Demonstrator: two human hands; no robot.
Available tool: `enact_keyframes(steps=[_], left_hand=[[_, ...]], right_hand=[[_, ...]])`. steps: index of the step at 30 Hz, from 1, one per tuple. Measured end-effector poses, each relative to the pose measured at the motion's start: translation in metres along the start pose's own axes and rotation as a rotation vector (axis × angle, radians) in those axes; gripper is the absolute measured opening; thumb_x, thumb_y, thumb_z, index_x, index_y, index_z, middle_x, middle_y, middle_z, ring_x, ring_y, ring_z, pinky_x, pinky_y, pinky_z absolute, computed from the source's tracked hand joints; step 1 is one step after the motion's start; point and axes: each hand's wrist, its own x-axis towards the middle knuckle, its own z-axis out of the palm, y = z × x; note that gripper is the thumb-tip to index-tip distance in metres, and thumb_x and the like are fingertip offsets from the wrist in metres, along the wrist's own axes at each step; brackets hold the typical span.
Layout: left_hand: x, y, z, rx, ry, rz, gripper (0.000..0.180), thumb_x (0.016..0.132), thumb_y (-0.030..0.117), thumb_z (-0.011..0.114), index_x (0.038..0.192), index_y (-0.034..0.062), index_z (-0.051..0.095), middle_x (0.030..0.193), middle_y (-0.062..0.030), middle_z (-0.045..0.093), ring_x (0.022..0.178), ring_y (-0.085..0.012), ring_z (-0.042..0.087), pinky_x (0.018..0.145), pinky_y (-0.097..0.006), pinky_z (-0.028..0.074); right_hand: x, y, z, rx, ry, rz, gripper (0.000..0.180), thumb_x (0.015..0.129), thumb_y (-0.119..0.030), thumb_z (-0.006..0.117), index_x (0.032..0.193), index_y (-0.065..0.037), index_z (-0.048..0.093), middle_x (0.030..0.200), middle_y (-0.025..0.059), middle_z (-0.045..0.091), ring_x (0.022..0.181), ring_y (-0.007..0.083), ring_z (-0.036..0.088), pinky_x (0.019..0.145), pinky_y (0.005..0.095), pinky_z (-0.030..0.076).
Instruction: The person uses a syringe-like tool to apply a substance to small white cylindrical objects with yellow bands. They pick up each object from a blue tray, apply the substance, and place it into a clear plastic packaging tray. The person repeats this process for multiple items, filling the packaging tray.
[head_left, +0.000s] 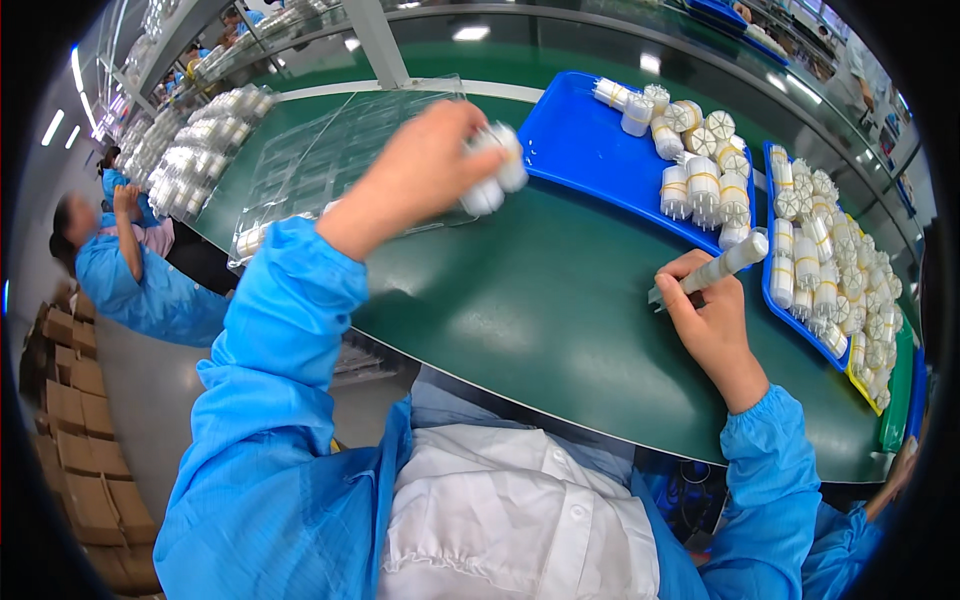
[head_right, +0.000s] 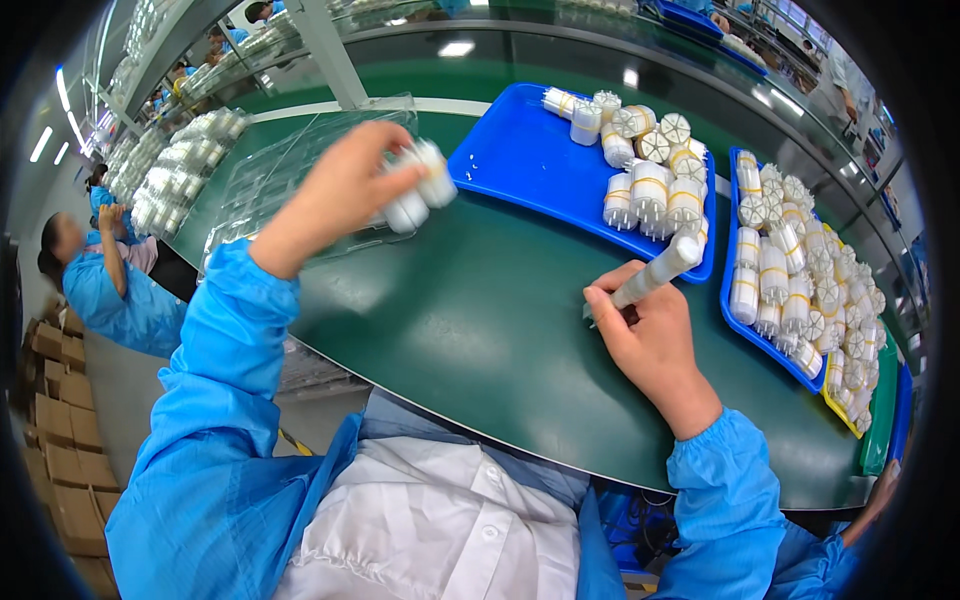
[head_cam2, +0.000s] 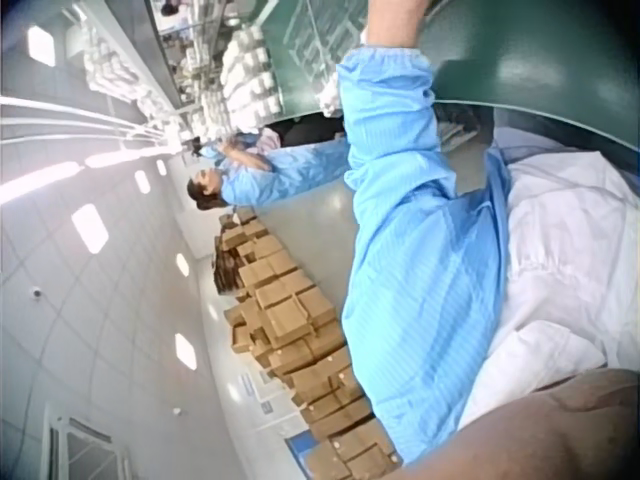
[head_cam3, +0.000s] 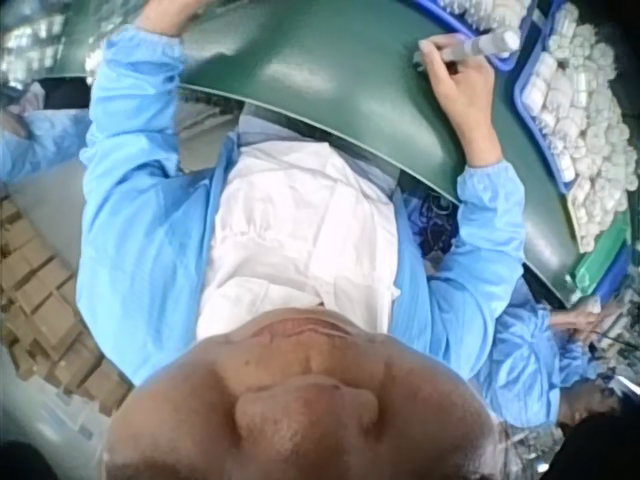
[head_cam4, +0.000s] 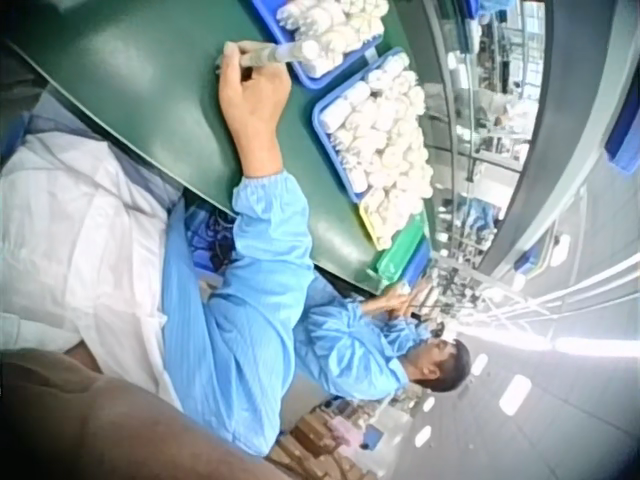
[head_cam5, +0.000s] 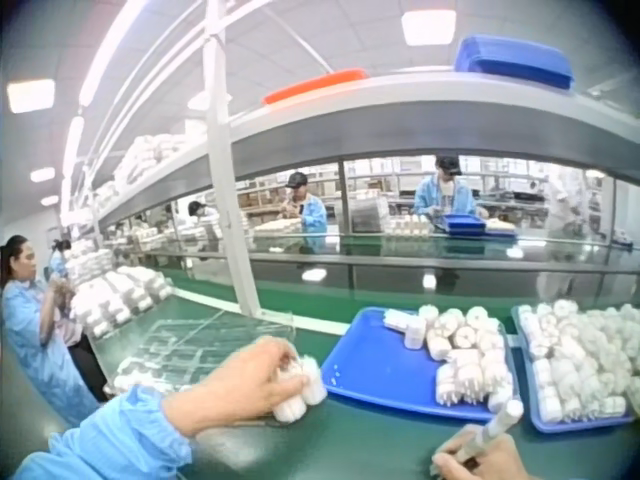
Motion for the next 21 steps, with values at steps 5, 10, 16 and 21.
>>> enact_keyframes(steps=[5, 10, 16, 21], left_hand=[[0.024, -0.044, -0.035, 0.490, 0.055, -0.105, 0.045, 0.087, 0.033, 0.073, 0.115, -0.0003, 0.061, 0.105, -0.0172, 0.065, 0.093, -0.0330, 0.065, 0.082, -0.043, 0.053], [0.024, -0.068, -0.005, 0.774, -0.071, 0.066, 0.052, 0.090, 0.043, 0.070, 0.117, -0.0008, 0.061, 0.111, -0.0209, 0.062, 0.111, -0.0370, 0.058, 0.094, -0.047, 0.049], [0.039, -0.083, -0.002, 0.271, -0.114, 0.026, 0.054, 0.102, 0.048, 0.048, 0.120, 0.0001, 0.064, 0.116, -0.0215, 0.065, 0.114, -0.0415, 0.057, 0.099, -0.049, 0.046], [0.042, -0.077, 0.011, 0.269, -0.171, -0.104, 0.048, 0.105, 0.039, 0.044, 0.126, 0.0003, 0.062, 0.125, -0.0246, 0.063, 0.120, -0.0412, 0.057, 0.101, -0.048, 0.045]], right_hand=[[0.001, -0.001, 0.001, -0.004, -0.013, -0.003, 0.014, 0.091, -0.013, 0.071, 0.088, 0.000, 0.067, 0.076, 0.0059, 0.065, 0.063, 0.0121, 0.061, 0.056, 0.0276, 0.047], [0.001, -0.001, 0.001, -0.014, -0.022, 0.015, 0.013, 0.091, -0.012, 0.071, 0.088, 0.000, 0.067, 0.076, 0.0057, 0.065, 0.064, 0.0128, 0.062, 0.057, 0.0279, 0.049], [0.000, -0.004, 0.001, -0.001, -0.014, 0.003, 0.012, 0.090, -0.012, 0.072, 0.089, 0.000, 0.067, 0.075, 0.0056, 0.066, 0.063, 0.0139, 0.063, 0.057, 0.0286, 0.049], [-0.003, 0.009, 0.006, -0.031, 0.005, -0.082, 0.016, 0.089, -0.018, 0.073, 0.089, -0.003, 0.069, 0.072, 0.0092, 0.066, 0.060, 0.0192, 0.063, 0.057, 0.0323, 0.050]])
